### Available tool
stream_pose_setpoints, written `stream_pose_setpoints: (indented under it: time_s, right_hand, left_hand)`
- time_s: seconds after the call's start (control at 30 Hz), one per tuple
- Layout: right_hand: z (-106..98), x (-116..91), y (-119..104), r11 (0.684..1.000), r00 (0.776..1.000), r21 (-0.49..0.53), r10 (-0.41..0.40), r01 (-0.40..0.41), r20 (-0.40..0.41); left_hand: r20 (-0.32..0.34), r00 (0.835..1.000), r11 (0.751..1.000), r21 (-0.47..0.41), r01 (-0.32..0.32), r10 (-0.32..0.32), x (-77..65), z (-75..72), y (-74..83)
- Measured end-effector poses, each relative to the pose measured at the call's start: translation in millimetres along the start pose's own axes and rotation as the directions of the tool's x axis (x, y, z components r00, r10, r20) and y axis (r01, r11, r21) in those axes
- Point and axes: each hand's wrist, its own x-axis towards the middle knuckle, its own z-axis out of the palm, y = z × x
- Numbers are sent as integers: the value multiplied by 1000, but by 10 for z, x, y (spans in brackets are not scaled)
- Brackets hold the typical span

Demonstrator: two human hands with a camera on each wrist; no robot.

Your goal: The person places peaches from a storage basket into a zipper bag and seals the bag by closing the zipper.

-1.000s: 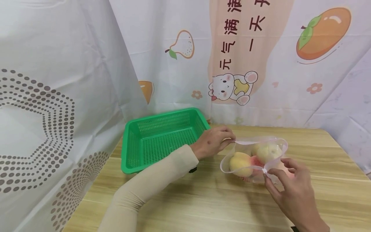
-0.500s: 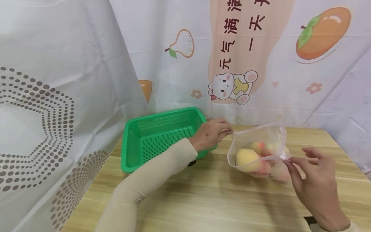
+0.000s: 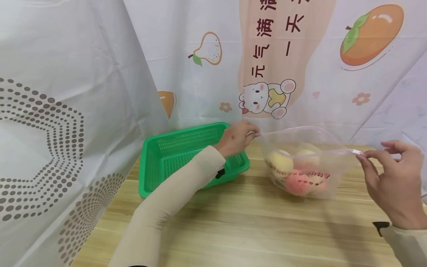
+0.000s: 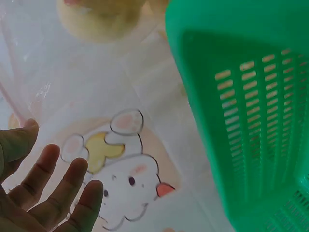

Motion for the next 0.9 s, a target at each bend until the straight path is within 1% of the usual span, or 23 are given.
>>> stream_pose_setpoints:
  time_s: [0.1,0.17,0.27,0.37,0.43,0.5,0.57,0.63,0.7,0.77,0.83,0.9]
  right_hand:
    - [25,71,144,1000,1000,12,18,-19,16]
    - [46,118,248,1000,998,0,30,-30,52]
    - [94,194,425,998,992,-30,50,-47,116]
    - [175,289,584,997,986,-35,76,-72,149]
    - [243,360,664,995,984,-17,101,-100,148]
    - [306,427,716,991,980,-6,136,-137,142]
    - [361,484,743,984,975,-4,178,-179,137]
    - [404,526,745,973,964,-12,231,-232,132]
    - [436,546,745,964,957,-18,265,-264,120]
    - [453,539,739,959,952,-17,283,-283,117]
    - [449,504,732,960,952,-22,279,-278,127]
    - [419,448,722,966,955,-19,257,-257,148]
  left_hand:
    - [1,998,998,-13,55,-55,79,-10,-60]
    - [6,996,996,-11,92,-92,148,-12,-92]
    - [17,988,988,11,151,-152,285,-24,-103]
    - [14,978,978,34,206,-207,446,-44,-80]
    - [-5,972,970,60,234,-234,549,-55,-60]
    - [-31,967,965,65,255,-253,644,-60,-39]
    - [-52,960,959,56,279,-277,724,-58,-21]
    - [-72,954,955,35,296,-293,789,-55,-9]
    - [-86,947,950,21,313,-310,832,-46,-1]
    - [-101,943,948,14,319,-316,838,-35,7]
    - [-105,950,954,39,298,-293,801,-20,11]
    - [-89,962,962,72,263,-256,724,-3,22]
